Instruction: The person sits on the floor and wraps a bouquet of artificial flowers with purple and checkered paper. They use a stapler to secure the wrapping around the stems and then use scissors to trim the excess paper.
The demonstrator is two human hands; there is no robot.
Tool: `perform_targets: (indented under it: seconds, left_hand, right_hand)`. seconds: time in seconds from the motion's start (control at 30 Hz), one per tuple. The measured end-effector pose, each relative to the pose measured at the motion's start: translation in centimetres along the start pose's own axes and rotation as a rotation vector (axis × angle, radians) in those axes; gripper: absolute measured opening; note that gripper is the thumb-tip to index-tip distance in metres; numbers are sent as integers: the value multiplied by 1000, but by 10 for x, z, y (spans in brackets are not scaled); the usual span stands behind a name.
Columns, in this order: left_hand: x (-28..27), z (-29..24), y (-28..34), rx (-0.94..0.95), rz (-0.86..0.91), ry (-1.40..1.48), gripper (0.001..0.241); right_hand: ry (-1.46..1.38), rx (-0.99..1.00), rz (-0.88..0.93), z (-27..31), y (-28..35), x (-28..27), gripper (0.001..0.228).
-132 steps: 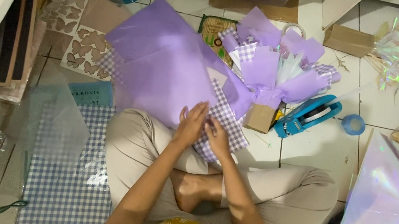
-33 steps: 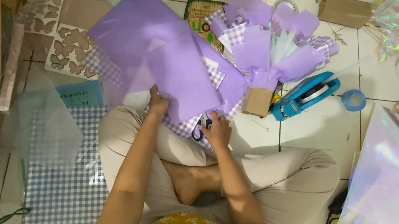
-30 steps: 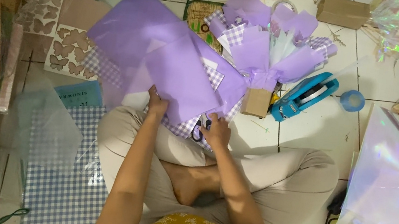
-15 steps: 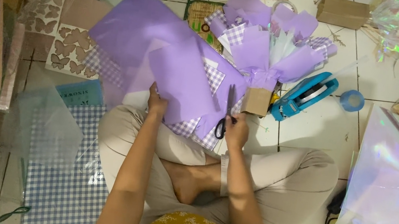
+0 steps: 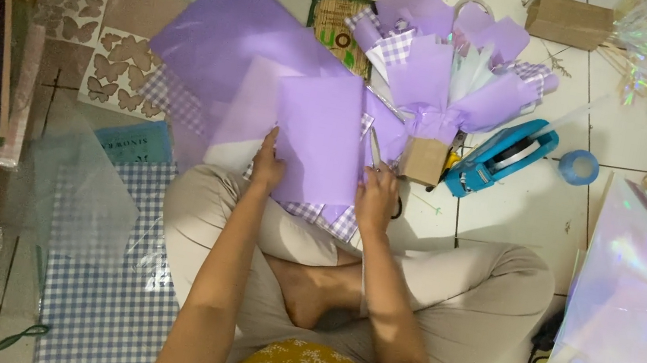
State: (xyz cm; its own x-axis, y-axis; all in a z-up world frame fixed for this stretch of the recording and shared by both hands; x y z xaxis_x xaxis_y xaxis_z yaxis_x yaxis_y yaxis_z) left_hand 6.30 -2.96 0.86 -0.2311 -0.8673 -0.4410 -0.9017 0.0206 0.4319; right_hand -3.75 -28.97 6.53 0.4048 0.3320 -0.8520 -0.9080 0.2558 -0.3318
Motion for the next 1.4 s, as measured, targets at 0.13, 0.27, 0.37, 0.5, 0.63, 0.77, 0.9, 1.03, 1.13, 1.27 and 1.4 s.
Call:
perform_targets:
  seconds: [0.13,0.27,0.37,0.5,0.63,0.77,0.9,1.03,1.13,1.27,1.4]
  left_hand:
    - [4,-15,15,9,38,28,77]
    - [14,9,-5,17,41,10,77]
    - [20,34,-23,-25,8,28,73]
    - [22,48,-29,-40,-21,-36,68]
    - [14,60,-55,-28,-90,-119,59]
    - [-79,72,-65,-259,-416,-259,53]
    - [-153,54,-42,-480,-334,-373,78]
    - [-170,104,-48,-510,-421,-247,75]
    - [-148,115,-60,-399,-429,-105,103]
    - [-164,105,-83,-88,-736,-239,54]
    - [-182,53,-45,240,-986,-87,32]
  right_hand:
    - [-113,-122,97,43,-2,-5,44]
    - [-7,-116,316,38,11,34,61]
    - [24,-57,441,30,14,49,63]
    - [14,-23,467,27,14,48,63]
    - [7,-25,476,25,13,48,62]
    - [18,-39,500,21,18,55,64]
    - [-9,-26,510,14,19,62,64]
    - [5,-16,502,12,15,66,65]
    - [-23,-3,495,12,19,65,62]
    - [-32,-20,473,15,15,60,63]
    - [-31,-32,446,12,17,66,65]
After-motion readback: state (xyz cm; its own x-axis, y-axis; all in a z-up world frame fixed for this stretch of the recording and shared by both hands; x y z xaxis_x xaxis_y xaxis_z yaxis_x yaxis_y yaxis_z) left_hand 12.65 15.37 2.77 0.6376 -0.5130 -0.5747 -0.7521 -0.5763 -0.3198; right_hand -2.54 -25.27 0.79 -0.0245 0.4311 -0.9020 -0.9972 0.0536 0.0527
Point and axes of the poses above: each hand's wrist, its own y-axis away from the middle knuckle, its own x-axis out of the palm, z = x × y, the point moved 9 cm from there along -y, towards the middle knuckle, and after that the axes turned 2 degrees about z, right-handed, at the moved point
